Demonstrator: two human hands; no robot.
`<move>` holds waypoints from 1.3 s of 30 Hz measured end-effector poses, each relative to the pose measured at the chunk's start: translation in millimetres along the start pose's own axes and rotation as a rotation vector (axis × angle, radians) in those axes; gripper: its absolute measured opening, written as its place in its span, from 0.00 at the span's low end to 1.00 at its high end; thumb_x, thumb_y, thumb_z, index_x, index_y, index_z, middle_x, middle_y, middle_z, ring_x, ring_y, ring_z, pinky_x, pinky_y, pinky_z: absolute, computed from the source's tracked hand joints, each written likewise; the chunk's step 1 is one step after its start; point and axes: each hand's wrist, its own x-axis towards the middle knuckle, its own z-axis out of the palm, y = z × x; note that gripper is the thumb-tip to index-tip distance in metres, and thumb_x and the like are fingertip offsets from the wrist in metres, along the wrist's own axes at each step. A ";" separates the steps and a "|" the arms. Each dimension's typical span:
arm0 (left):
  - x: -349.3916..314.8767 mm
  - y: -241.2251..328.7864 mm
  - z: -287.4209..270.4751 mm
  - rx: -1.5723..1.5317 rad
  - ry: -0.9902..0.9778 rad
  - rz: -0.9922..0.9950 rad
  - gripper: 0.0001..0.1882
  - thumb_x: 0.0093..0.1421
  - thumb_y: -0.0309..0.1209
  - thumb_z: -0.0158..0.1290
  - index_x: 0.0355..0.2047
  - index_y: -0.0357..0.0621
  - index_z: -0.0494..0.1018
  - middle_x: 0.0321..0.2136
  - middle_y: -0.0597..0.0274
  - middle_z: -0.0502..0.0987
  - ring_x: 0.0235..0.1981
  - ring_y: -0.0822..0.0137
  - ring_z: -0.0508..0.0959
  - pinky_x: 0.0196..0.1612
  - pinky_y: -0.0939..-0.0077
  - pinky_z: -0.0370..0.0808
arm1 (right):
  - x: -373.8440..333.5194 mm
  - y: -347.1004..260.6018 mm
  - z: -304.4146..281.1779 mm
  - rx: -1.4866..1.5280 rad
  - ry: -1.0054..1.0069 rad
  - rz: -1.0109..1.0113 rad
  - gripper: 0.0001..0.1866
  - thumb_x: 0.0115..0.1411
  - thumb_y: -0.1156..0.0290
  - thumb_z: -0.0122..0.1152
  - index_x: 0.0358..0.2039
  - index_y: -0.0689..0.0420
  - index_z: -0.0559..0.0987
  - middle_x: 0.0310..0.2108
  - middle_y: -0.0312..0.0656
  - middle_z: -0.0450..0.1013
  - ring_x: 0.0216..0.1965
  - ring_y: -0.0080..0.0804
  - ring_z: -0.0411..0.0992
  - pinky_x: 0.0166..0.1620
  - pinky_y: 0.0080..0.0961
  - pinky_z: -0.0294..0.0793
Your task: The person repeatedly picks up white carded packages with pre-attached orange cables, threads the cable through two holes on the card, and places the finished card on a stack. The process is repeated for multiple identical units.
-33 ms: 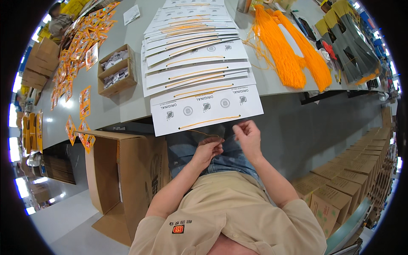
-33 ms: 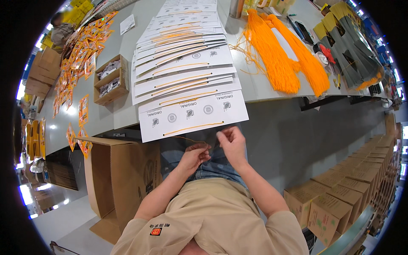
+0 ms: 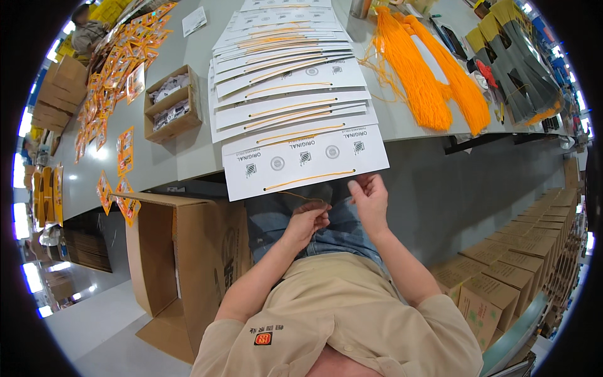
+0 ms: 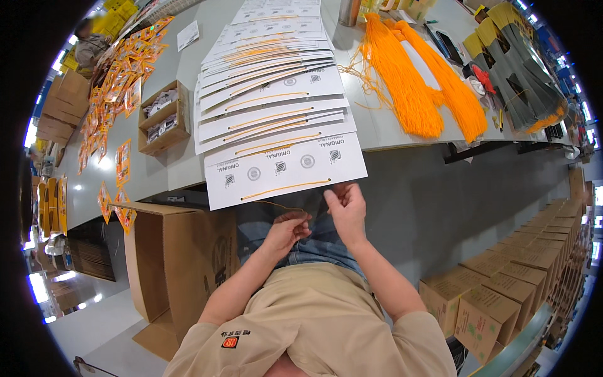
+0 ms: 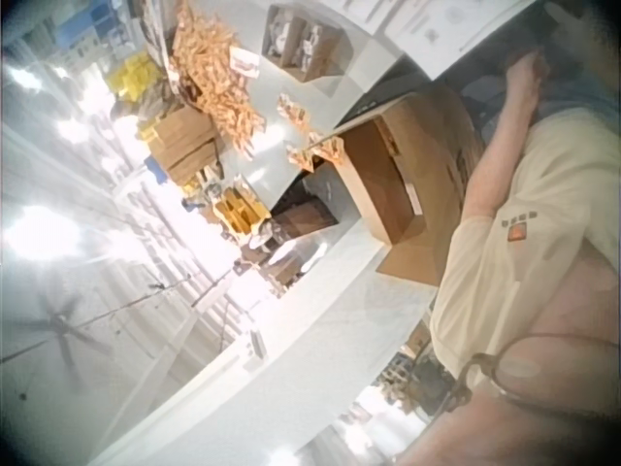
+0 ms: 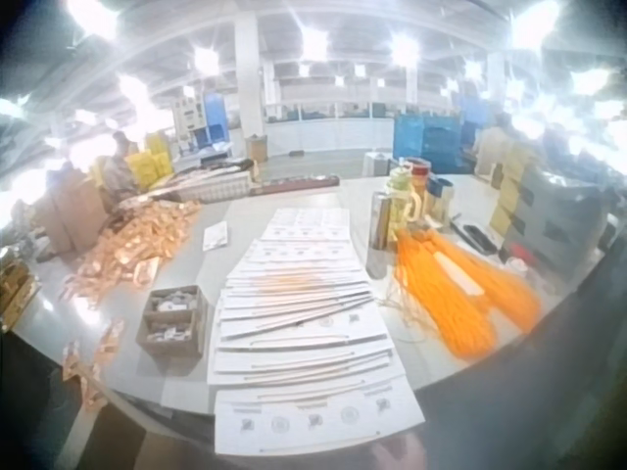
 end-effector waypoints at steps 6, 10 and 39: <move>0.7 -1.8 -4.5 -0.006 -0.012 0.027 0.07 0.67 0.28 0.55 0.41 0.40 0.79 0.29 0.65 0.79 0.30 0.72 0.81 0.34 0.75 0.82 | 5.6 13.0 2.2 -0.093 -0.241 -0.024 0.06 0.64 0.74 0.63 0.40 0.62 0.80 0.30 0.33 0.76 0.29 0.17 0.71 0.33 0.18 0.72; 5.4 -2.3 -14.5 0.038 0.004 0.043 0.08 0.68 0.30 0.55 0.43 0.41 0.78 0.33 0.64 0.80 0.34 0.72 0.81 0.38 0.74 0.81 | -19.4 23.7 2.6 -0.156 -0.448 0.055 0.05 0.63 0.75 0.64 0.37 0.62 0.79 0.29 0.34 0.77 0.28 0.17 0.72 0.34 0.18 0.73; -38.3 46.7 23.3 0.392 0.138 0.573 0.10 0.65 0.31 0.58 0.36 0.35 0.80 0.27 0.68 0.79 0.28 0.78 0.75 0.33 0.80 0.71 | -10.2 -10.5 28.4 -0.441 -0.398 -0.441 0.07 0.58 0.76 0.66 0.37 0.62 0.80 0.30 0.46 0.74 0.33 0.41 0.74 0.35 0.33 0.74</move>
